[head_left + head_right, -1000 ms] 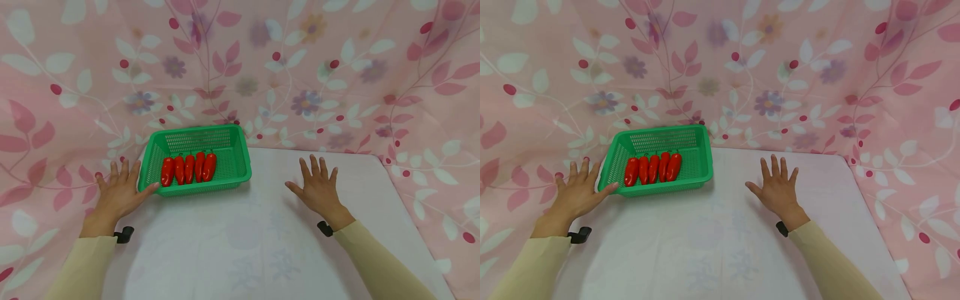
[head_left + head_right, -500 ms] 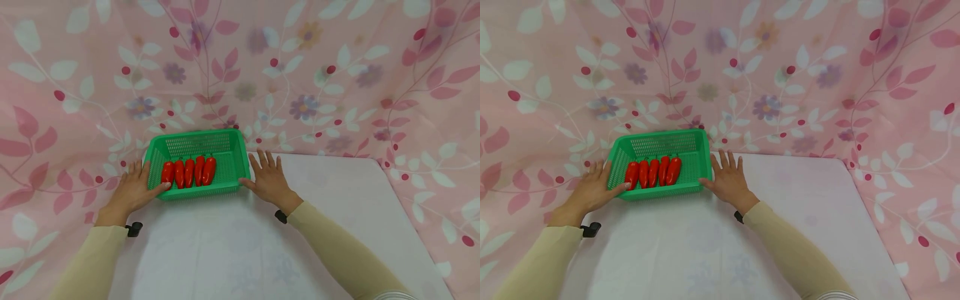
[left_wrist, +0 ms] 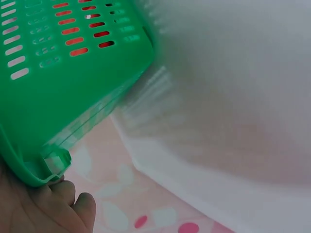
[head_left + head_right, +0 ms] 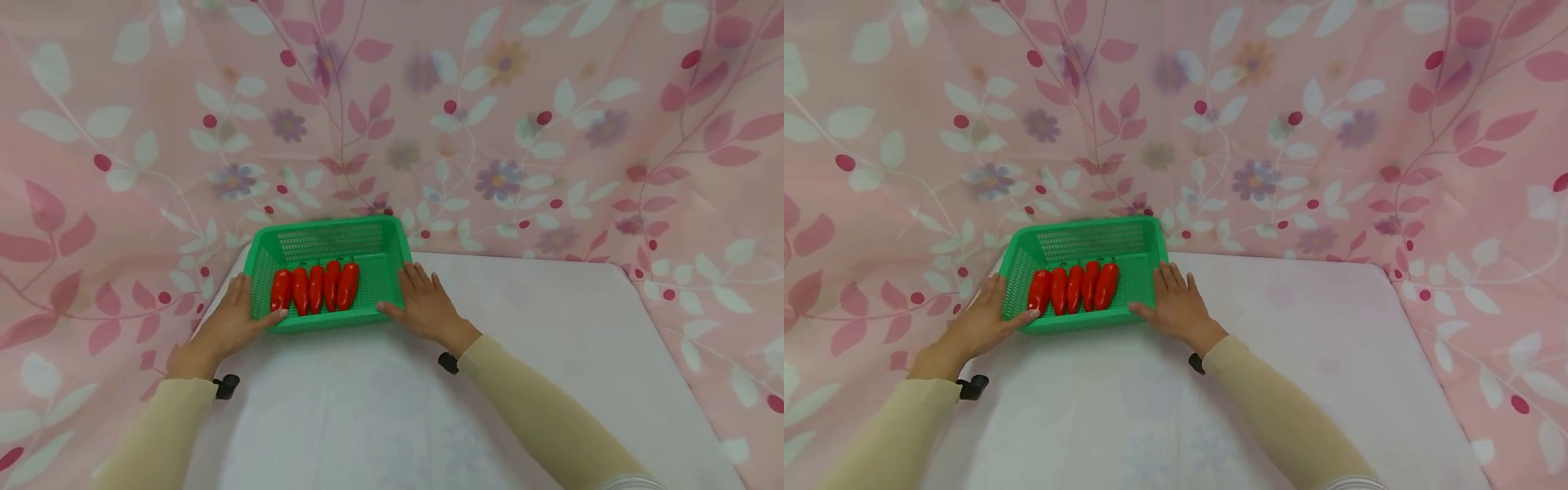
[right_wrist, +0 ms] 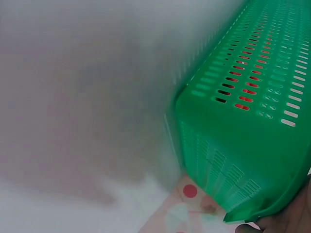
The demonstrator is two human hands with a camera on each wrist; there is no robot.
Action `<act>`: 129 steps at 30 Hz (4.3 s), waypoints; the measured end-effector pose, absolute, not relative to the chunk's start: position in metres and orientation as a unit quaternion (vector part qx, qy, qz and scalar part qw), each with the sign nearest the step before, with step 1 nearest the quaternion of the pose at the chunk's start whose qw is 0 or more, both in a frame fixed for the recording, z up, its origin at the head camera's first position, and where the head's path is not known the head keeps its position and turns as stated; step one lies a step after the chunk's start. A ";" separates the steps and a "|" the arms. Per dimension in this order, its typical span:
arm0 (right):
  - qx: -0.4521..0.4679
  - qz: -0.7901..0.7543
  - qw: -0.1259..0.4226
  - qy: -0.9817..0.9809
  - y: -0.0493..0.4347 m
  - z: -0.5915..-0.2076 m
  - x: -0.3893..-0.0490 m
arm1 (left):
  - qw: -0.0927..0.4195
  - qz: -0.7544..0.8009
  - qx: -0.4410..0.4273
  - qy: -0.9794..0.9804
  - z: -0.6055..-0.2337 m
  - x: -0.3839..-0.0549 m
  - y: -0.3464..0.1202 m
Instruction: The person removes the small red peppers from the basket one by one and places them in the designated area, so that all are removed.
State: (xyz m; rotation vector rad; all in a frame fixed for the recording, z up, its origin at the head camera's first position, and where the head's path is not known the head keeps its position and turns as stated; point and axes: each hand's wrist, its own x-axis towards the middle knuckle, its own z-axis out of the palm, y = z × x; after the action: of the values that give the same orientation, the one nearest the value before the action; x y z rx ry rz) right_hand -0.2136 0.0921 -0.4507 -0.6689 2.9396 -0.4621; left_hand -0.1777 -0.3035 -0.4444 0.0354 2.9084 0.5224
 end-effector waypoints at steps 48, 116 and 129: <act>-0.218 -0.073 -0.007 0.973 0.225 -0.414 -0.134 | 0.058 0.082 0.194 0.976 -0.432 -0.171 -0.192; -0.040 -0.485 0.269 0.831 0.140 -0.472 -0.285 | 0.097 0.142 0.154 0.973 -0.432 -0.167 -0.181; -0.030 -0.545 0.274 0.792 0.142 -0.470 -0.286 | 0.102 0.144 0.150 0.973 -0.431 -0.168 -0.181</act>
State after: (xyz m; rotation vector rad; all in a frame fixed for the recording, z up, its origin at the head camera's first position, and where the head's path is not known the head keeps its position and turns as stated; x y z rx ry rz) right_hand -0.2863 0.1422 -0.4703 -0.0795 2.1310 -1.4646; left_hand -0.1677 -0.1806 -0.4312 0.4422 2.8728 0.4248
